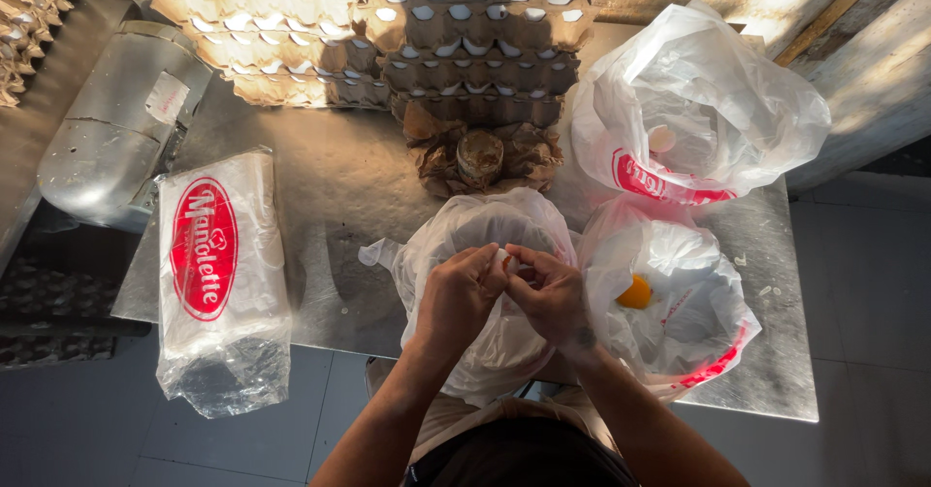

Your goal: The person cracks eggs from large trays and separates the yolks from the whites by hand, placing yolks and whites into separate plastic bags.

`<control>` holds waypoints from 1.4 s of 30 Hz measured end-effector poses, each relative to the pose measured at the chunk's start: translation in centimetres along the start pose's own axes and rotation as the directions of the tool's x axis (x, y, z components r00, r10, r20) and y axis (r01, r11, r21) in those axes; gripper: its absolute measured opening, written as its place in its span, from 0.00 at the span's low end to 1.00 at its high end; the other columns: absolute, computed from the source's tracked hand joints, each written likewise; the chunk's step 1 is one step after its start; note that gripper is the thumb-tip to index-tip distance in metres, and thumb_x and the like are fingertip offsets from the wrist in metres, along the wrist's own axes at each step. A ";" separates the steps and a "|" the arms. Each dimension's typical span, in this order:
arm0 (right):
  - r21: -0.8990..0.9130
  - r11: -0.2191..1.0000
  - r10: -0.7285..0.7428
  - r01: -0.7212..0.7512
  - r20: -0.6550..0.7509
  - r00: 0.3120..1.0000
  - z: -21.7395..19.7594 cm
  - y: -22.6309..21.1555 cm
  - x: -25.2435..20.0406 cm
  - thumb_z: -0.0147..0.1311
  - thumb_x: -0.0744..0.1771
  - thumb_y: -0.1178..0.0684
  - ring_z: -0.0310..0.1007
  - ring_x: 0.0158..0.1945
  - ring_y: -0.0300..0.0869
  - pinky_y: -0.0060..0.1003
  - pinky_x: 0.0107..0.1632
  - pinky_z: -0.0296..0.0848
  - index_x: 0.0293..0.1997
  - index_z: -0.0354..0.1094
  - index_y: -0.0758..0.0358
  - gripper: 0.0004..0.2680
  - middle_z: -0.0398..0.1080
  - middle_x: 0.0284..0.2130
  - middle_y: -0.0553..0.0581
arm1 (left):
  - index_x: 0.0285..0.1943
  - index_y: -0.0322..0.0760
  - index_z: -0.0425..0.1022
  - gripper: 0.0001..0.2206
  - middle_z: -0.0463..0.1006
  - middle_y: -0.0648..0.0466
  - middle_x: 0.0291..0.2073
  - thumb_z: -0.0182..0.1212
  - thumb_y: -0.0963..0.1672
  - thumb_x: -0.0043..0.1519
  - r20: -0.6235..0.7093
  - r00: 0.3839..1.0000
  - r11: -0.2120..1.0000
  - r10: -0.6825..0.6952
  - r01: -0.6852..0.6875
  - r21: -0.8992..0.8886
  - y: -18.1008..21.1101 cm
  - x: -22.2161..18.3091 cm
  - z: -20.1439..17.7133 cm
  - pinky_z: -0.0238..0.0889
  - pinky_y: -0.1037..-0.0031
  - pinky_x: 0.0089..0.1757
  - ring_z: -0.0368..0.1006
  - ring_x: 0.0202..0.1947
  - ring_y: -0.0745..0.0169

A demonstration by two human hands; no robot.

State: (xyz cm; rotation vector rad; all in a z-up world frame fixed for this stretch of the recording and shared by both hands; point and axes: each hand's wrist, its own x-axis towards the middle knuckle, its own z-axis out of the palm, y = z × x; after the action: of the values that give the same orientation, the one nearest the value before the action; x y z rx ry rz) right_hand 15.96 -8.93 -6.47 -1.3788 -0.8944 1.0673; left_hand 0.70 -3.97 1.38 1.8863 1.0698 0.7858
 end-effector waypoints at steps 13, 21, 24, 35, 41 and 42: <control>0.291 0.956 -0.005 -0.030 0.120 0.993 -1.1 0.8 0.1 0.57 0.66 0.63 0.78 0.45 0.38 0.31 0.47 0.79 0.66 0.63 0.70 0.19 0.77 0.44 0.61 | 0.56 0.28 0.81 0.15 0.86 0.42 0.40 0.61 0.44 0.65 0.024 0.963 0.846 -0.269 0.248 -0.473 -3.4 1.6 0.2 0.76 0.76 0.39 0.82 0.37 0.63; 0.335 0.941 -0.079 0.047 0.085 0.993 -1.7 0.7 -0.3 0.58 0.66 0.65 0.76 0.50 0.38 0.33 0.54 0.76 0.65 0.63 0.72 0.19 0.75 0.48 0.59 | 0.55 0.29 0.77 0.14 0.82 0.49 0.35 0.60 0.43 0.65 0.177 0.886 0.324 -0.429 0.333 -0.885 -6.9 2.6 -0.6 0.77 0.76 0.37 0.82 0.35 0.62; 0.268 0.960 -0.109 0.082 0.087 0.990 -2.2 0.3 -0.3 0.58 0.66 0.65 0.76 0.49 0.38 0.33 0.54 0.76 0.66 0.64 0.71 0.19 0.75 0.48 0.59 | 0.61 0.26 0.75 0.17 0.79 0.49 0.33 0.61 0.43 0.67 0.135 0.927 0.476 -0.350 0.300 -0.826 -8.1 1.6 0.1 0.74 0.77 0.35 0.77 0.33 0.62; -0.316 0.879 -0.316 0.356 0.171 0.933 -2.0 -4.3 -0.5 0.62 0.64 0.62 0.79 0.49 0.38 0.32 0.52 0.80 0.60 0.67 0.69 0.18 0.73 0.51 0.59 | 0.61 0.24 0.73 0.20 0.83 0.47 0.46 0.67 0.39 0.60 0.185 0.956 0.759 -0.226 0.292 -0.582 -5.7 -1.0 0.3 0.74 0.73 0.49 0.79 0.46 0.64; -0.550 0.608 -0.520 0.572 0.269 0.811 -0.2 -6.5 -1.6 0.65 0.63 0.61 0.78 0.49 0.46 0.37 0.50 0.79 0.57 0.70 0.67 0.17 0.70 0.53 0.62 | 0.61 0.23 0.74 0.17 0.82 0.44 0.50 0.64 0.39 0.63 0.149 0.963 0.618 -0.225 0.259 -0.743 -7.5 -1.5 1.2 0.74 0.73 0.53 0.79 0.50 0.62; -0.566 0.571 -0.543 0.594 0.281 0.791 0.1 -6.7 -1.7 0.64 0.63 0.61 0.77 0.49 0.47 0.37 0.50 0.78 0.58 0.71 0.66 0.17 0.70 0.53 0.62 | 0.61 0.23 0.74 0.17 0.82 0.44 0.51 0.63 0.39 0.63 0.149 0.963 0.599 -0.225 0.258 -0.758 -7.7 -1.5 1.3 0.74 0.73 0.53 0.79 0.50 0.62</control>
State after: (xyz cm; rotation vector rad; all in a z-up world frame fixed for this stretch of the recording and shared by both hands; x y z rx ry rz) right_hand 15.78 -9.90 0.32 -1.4087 -1.7348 0.2926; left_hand -1.84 -3.37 -6.11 0.9769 0.7470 0.8591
